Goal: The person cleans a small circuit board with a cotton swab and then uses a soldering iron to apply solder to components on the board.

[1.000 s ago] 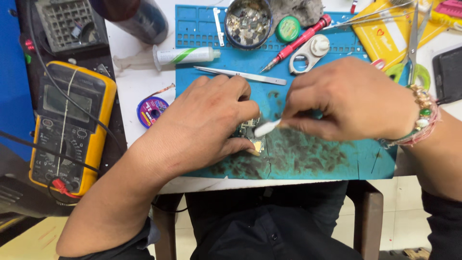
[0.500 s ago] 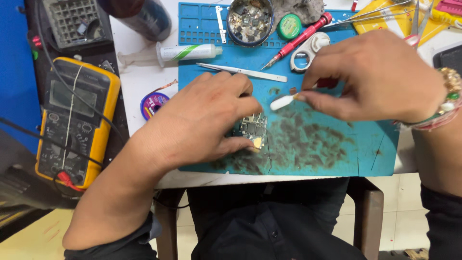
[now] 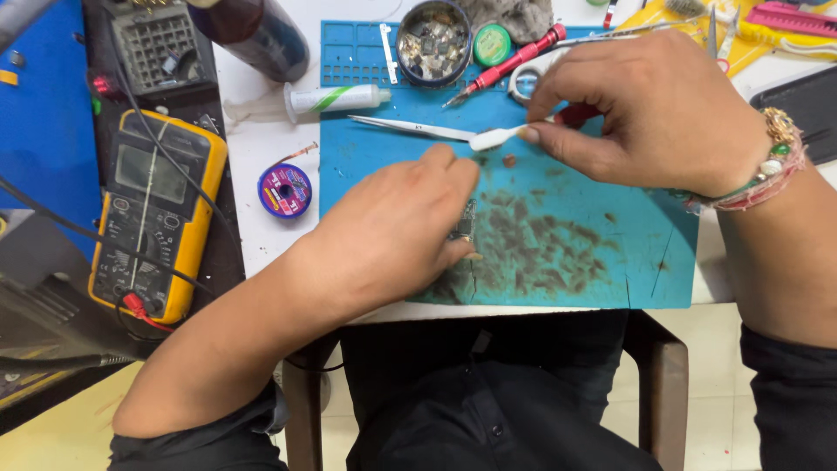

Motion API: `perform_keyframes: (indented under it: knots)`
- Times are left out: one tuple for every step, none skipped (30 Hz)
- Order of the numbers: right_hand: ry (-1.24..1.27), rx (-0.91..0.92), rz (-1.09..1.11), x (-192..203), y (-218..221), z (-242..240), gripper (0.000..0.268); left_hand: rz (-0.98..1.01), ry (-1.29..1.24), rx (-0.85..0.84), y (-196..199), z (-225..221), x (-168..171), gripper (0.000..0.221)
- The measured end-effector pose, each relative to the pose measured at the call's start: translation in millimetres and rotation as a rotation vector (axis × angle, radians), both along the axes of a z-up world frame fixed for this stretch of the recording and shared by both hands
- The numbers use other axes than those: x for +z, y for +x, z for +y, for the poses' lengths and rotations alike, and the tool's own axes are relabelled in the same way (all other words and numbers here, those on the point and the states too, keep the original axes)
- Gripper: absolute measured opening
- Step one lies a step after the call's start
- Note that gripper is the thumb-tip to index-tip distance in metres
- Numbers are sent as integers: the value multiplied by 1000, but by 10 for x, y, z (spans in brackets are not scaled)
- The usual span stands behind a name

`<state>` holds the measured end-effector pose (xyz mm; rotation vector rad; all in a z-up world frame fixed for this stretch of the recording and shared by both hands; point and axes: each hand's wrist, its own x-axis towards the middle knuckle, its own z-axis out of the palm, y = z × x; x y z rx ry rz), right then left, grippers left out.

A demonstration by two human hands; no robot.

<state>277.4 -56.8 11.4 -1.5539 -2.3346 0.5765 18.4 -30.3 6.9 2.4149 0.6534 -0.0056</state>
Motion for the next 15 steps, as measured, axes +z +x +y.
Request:
perform_keyframes:
  knots:
    - [-6, -21, -40, 11, 16, 2, 14, -32, -34, -20, 9, 24, 3, 50]
    - [-21, -11, -14, 24, 39, 1, 14, -126, -47, -67, 16, 53, 1, 51]
    - [-36, -1, 12, 32, 59, 2, 14, -221, -59, -115, 15, 89, -4, 53]
    - [-58, 14, 40, 33, 68, 2, 14, -313, -79, -159, 1, 104, -10, 55]
    - [-84, 13, 28, 30, 71, 12, 16, -305, -102, -173, -13, 126, -21, 54]
    - [-114, 11, 18, 27, 69, 10, 18, -296, -130, -187, -24, 149, -32, 52]
    - [-145, 9, 7, 27, 70, 6, 20, -287, -159, -202, -33, 173, -43, 51]
    - [-174, 6, -16, 26, 73, 6, 22, -299, -113, -207, -53, 184, -49, 51]
    - [-204, 4, -40, 30, 83, 22, 23, -310, -66, -213, -73, 196, -54, 51]
    - [-235, 7, -64, 29, 79, 27, 24, -321, -21, -214, -92, 194, -57, 51]
    - [-265, -10, -99, 25, 60, 12, 26, -284, 22, -182, -112, 189, -53, 52]
    - [-283, -30, -139, 35, 50, 17, 28, -252, 76, -153, -121, 209, -39, 56]
    - [-290, -37, -158, 43, 36, 23, 28, -220, 131, -123, -121, 214, -24, 60]
    - [-296, -46, -178, 53, 27, 24, 29, -149, 176, -95, -104, 195, -22, 63]
    - [-293, -42, -176, 62, 21, 24, 29, -78, 220, -67, -80, 165, -28, 67]
